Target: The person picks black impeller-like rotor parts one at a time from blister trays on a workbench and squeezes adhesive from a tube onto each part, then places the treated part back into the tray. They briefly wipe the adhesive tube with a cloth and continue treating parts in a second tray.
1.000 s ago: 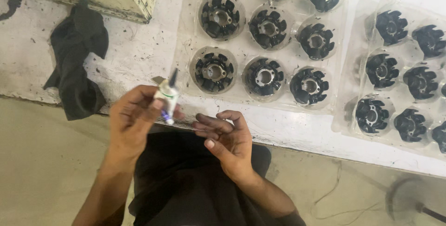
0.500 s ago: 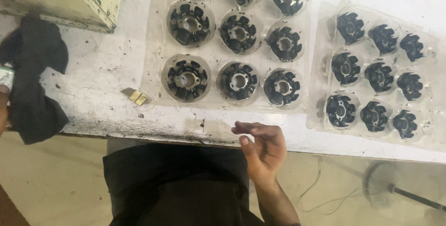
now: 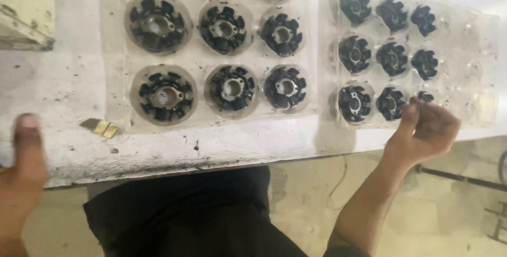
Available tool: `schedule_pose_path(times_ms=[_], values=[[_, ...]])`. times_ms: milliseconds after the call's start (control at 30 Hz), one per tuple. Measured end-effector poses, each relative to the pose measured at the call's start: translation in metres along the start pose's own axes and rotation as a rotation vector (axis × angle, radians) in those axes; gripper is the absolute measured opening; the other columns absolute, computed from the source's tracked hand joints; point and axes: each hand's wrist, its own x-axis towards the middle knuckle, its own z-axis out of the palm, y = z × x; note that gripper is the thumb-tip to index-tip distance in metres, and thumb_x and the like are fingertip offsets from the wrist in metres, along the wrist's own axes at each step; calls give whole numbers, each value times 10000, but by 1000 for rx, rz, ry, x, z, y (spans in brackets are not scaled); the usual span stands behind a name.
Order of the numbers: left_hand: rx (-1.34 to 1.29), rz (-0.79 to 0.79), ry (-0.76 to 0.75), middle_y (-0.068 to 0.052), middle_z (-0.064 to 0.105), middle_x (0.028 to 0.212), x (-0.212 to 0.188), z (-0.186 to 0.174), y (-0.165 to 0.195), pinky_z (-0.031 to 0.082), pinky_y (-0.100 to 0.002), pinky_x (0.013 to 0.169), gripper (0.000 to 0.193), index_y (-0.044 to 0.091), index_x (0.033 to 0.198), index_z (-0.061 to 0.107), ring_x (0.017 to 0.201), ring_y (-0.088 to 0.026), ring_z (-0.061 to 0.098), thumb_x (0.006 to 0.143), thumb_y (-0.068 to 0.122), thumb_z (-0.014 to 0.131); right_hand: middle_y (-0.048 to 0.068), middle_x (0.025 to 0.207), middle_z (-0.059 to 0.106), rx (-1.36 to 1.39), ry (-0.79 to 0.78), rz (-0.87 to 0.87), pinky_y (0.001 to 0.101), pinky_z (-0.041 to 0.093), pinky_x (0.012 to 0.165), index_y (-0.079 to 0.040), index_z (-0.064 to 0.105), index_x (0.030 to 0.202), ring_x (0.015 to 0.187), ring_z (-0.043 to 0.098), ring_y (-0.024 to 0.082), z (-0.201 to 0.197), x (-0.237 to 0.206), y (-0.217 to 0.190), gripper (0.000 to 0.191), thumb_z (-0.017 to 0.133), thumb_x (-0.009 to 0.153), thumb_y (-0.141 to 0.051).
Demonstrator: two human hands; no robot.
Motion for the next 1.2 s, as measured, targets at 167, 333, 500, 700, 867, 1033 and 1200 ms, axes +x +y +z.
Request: schedule_pose_path(times_ms=[167, 333, 500, 700, 867, 1033, 1200], values=[[-272, 823, -194, -112, 743, 1049, 25, 32, 142, 543, -410, 829, 331, 114, 1182, 687, 946, -258, 691, 887, 226, 786, 140, 1103, 718, -373, -29, 17, 293, 632, 892, 34, 585, 1234, 1015, 749, 192, -67, 49, 56, 236, 695, 1067, 160], [-755, 770, -660, -211, 675, 1201, 35, 110, 262, 617, -357, 664, 400, 25, 1278, 570, 915, -238, 761, 906, 120, 683, 160, 1183, 692, -739, -36, 68, 359, 624, 819, 32, 616, 1285, 1029, 745, 279, -119, 95, 130, 440, 829, 903, -4], [-436, 658, -724, -318, 706, 1020, 58, 177, 345, 572, -468, 854, 508, -137, 1256, 475, 990, -430, 712, 901, 164, 676, 272, 1103, 710, -1173, -185, 185, 465, 525, 893, 52, 708, 1221, 1019, 679, 420, -143, 107, 174, 547, 895, 787, -223], [-311, 509, -653, -282, 714, 994, 90, 222, 384, 588, -456, 849, 389, -101, 1081, 616, 966, -402, 730, 779, 138, 662, 194, 1012, 758, -962, -155, 318, 405, 576, 837, 17, 747, 1153, 929, 755, 324, -136, 106, 176, 452, 797, 811, -275], [-447, 502, -541, -292, 713, 959, 87, 252, 410, 579, -434, 844, 268, -53, 885, 715, 961, -415, 706, 766, 187, 704, 208, 896, 723, -953, -301, 414, 419, 523, 801, 43, 786, 1077, 837, 672, 294, -141, 105, 174, 262, 708, 965, -181], [-511, 339, -608, -273, 737, 947, 94, 261, 422, 582, -408, 822, 378, -64, 913, 724, 907, -380, 732, 824, 299, 668, 83, 937, 746, -599, -377, 550, 299, 508, 771, 21, 769, 1090, 845, 647, 135, -160, 97, 172, 255, 706, 938, -174], [-744, 147, -843, -245, 763, 905, 98, 255, 421, 670, -441, 644, 369, -96, 936, 706, 779, -353, 795, 812, 241, 622, 140, 946, 757, -749, -522, 525, 290, 536, 742, 43, 749, 1142, 852, 709, 181, -171, 90, 168, 381, 806, 866, -212]])
